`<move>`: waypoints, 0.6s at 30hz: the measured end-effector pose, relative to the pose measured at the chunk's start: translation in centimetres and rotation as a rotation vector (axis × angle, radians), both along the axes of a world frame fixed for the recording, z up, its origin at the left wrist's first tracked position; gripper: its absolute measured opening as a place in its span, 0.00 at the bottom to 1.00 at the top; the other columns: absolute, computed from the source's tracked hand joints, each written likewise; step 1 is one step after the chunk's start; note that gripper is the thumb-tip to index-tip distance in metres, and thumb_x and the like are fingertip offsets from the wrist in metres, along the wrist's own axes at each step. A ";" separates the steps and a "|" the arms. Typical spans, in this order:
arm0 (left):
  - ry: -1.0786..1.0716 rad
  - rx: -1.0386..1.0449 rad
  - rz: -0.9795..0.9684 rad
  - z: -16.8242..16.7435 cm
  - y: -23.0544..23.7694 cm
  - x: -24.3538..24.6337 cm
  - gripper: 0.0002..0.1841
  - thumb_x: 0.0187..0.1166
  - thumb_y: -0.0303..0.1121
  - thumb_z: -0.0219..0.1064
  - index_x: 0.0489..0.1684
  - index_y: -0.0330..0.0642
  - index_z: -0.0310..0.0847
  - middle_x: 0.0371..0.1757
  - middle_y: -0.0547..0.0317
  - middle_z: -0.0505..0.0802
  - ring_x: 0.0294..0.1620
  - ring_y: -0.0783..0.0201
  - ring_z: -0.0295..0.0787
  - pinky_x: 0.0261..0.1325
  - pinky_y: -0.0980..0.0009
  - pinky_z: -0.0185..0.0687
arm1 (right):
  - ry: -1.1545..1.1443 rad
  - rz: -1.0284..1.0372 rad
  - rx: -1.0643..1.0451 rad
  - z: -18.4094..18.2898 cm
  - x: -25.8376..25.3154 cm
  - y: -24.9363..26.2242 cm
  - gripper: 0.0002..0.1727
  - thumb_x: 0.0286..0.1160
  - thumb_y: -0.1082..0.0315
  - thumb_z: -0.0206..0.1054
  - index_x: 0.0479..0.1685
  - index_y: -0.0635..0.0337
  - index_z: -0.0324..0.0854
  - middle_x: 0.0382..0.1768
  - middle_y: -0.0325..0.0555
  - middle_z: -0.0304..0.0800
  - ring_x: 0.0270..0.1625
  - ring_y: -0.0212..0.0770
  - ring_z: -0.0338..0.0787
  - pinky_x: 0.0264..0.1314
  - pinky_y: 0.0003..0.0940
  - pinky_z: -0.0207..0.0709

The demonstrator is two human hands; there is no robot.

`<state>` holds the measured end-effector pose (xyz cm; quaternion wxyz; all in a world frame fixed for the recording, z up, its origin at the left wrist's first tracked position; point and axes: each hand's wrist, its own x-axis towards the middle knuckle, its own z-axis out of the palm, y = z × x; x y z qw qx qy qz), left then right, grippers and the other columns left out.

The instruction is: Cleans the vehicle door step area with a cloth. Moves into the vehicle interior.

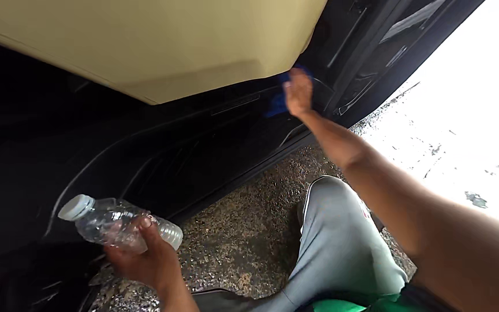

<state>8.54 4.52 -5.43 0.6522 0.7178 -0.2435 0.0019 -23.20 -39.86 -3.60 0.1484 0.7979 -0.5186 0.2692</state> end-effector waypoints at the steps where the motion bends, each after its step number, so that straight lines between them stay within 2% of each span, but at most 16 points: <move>1: -0.009 -0.017 -0.008 0.0 0.2 0.0 0.33 0.85 0.36 0.65 0.81 0.20 0.58 0.68 0.35 0.83 0.62 0.63 0.88 0.69 0.66 0.84 | 0.025 -0.111 0.025 -0.2 -2.7 -1.4 0.37 0.93 0.44 0.30 0.95 0.54 0.53 0.94 0.50 0.54 0.96 0.54 0.48 0.96 0.62 0.32; 3: -0.022 -0.039 -0.031 0.1 0.5 0.3 0.33 0.84 0.34 0.65 0.80 0.19 0.58 0.66 0.35 0.84 0.60 0.62 0.89 0.67 0.65 0.86 | -0.065 -0.214 0.053 -0.8 -2.6 -1.7 0.38 0.91 0.46 0.31 0.97 0.54 0.44 0.96 0.52 0.44 0.98 0.56 0.38 0.95 0.64 0.22; 4: -0.026 -0.044 -0.038 0.1 0.6 0.4 0.33 0.84 0.34 0.65 0.80 0.18 0.58 0.65 0.35 0.85 0.59 0.62 0.89 0.67 0.65 0.86 | -0.201 -0.193 0.063 -1.1 -0.7 -0.8 0.38 0.92 0.48 0.33 0.97 0.58 0.42 0.96 0.57 0.39 0.97 0.59 0.34 0.96 0.63 0.22; 5: -0.029 -0.056 -0.048 0.0 0.6 0.4 0.33 0.84 0.33 0.65 0.80 0.17 0.58 0.65 0.35 0.85 0.59 0.61 0.89 0.67 0.64 0.86 | -0.354 -0.139 0.082 -1.7 1.4 0.6 0.39 0.92 0.49 0.36 0.96 0.64 0.39 0.96 0.62 0.33 0.97 0.62 0.32 0.97 0.59 0.27; 6: -0.034 -0.076 -0.050 -0.1 0.4 0.4 0.33 0.85 0.34 0.65 0.79 0.17 0.58 0.64 0.36 0.85 0.58 0.61 0.90 0.66 0.64 0.87 | -0.463 -0.068 0.141 -2.1 3.2 2.3 0.43 0.92 0.48 0.39 0.95 0.68 0.30 0.95 0.66 0.24 0.97 0.62 0.28 0.98 0.54 0.31; 7: -0.037 -0.105 -0.048 -0.1 0.0 0.6 0.33 0.85 0.34 0.65 0.79 0.16 0.57 0.64 0.37 0.85 0.58 0.61 0.90 0.67 0.63 0.87 | -0.496 -0.010 0.222 -2.2 4.4 3.8 0.48 0.90 0.47 0.44 0.94 0.71 0.22 0.94 0.67 0.17 0.97 0.59 0.28 0.98 0.49 0.38; 8: -0.040 -0.133 -0.047 -0.1 -0.3 0.8 0.33 0.85 0.33 0.64 0.80 0.16 0.56 0.64 0.37 0.85 0.58 0.61 0.90 0.67 0.63 0.87 | -0.452 0.028 0.314 -2.1 4.6 4.7 0.53 0.88 0.45 0.48 0.92 0.73 0.18 0.94 0.69 0.15 0.98 0.58 0.31 0.97 0.47 0.43; 9: -0.038 -0.160 -0.053 -0.1 -0.4 1.1 0.33 0.86 0.33 0.64 0.80 0.15 0.55 0.62 0.38 0.86 0.57 0.61 0.91 0.65 0.62 0.88 | -0.367 0.035 0.395 -2.1 3.9 5.3 0.57 0.85 0.40 0.50 0.92 0.75 0.19 0.94 0.70 0.16 0.98 0.58 0.34 0.97 0.48 0.47; 10: -0.031 -0.178 -0.060 -0.1 -0.4 1.3 0.33 0.86 0.32 0.63 0.80 0.15 0.54 0.62 0.38 0.86 0.56 0.60 0.91 0.64 0.62 0.89 | -0.284 0.002 0.443 -2.4 2.5 5.5 0.57 0.84 0.35 0.49 0.93 0.75 0.26 0.94 0.68 0.19 0.98 0.57 0.36 0.96 0.49 0.47; 11: -0.020 -0.186 -0.063 -0.1 -0.3 1.2 0.33 0.86 0.33 0.63 0.80 0.16 0.53 0.62 0.38 0.85 0.56 0.61 0.91 0.63 0.62 0.89 | -0.247 -0.053 0.479 -2.4 1.2 4.9 0.55 0.85 0.33 0.46 0.94 0.73 0.34 0.95 0.67 0.21 0.98 0.58 0.34 0.97 0.52 0.43; 12: -0.016 -0.178 -0.056 -0.1 -0.1 0.9 0.33 0.85 0.33 0.64 0.80 0.16 0.55 0.63 0.38 0.85 0.56 0.61 0.91 0.63 0.62 0.89 | -0.253 -0.141 0.516 -2.1 0.7 4.3 0.51 0.87 0.34 0.41 0.93 0.72 0.43 0.95 0.68 0.24 0.97 0.60 0.33 0.97 0.54 0.40; 14: -0.028 -0.150 -0.013 0.1 0.7 0.5 0.34 0.83 0.34 0.66 0.79 0.17 0.58 0.62 0.37 0.86 0.58 0.61 0.90 0.65 0.63 0.87 | -0.284 -0.234 0.588 -1.1 3.4 4.5 0.46 0.91 0.38 0.34 0.91 0.73 0.51 0.94 0.71 0.28 0.97 0.62 0.32 0.97 0.54 0.35; 16: -0.076 -0.161 0.045 0.4 1.4 1.0 0.34 0.81 0.35 0.68 0.77 0.16 0.60 0.62 0.34 0.87 0.60 0.59 0.90 0.68 0.64 0.86 | -0.248 -0.123 0.561 -1.2 8.0 8.8 0.45 0.92 0.41 0.35 0.90 0.76 0.51 0.93 0.74 0.32 0.96 0.66 0.35 0.97 0.54 0.39; 18: -0.082 -0.186 0.092 0.9 1.9 1.4 0.36 0.81 0.36 0.67 0.79 0.15 0.57 0.65 0.32 0.85 0.64 0.58 0.88 0.71 0.64 0.83 | -0.192 0.172 0.507 -1.2 12.4 14.2 0.45 0.91 0.43 0.44 0.91 0.77 0.46 0.92 0.78 0.29 0.96 0.70 0.32 0.97 0.58 0.37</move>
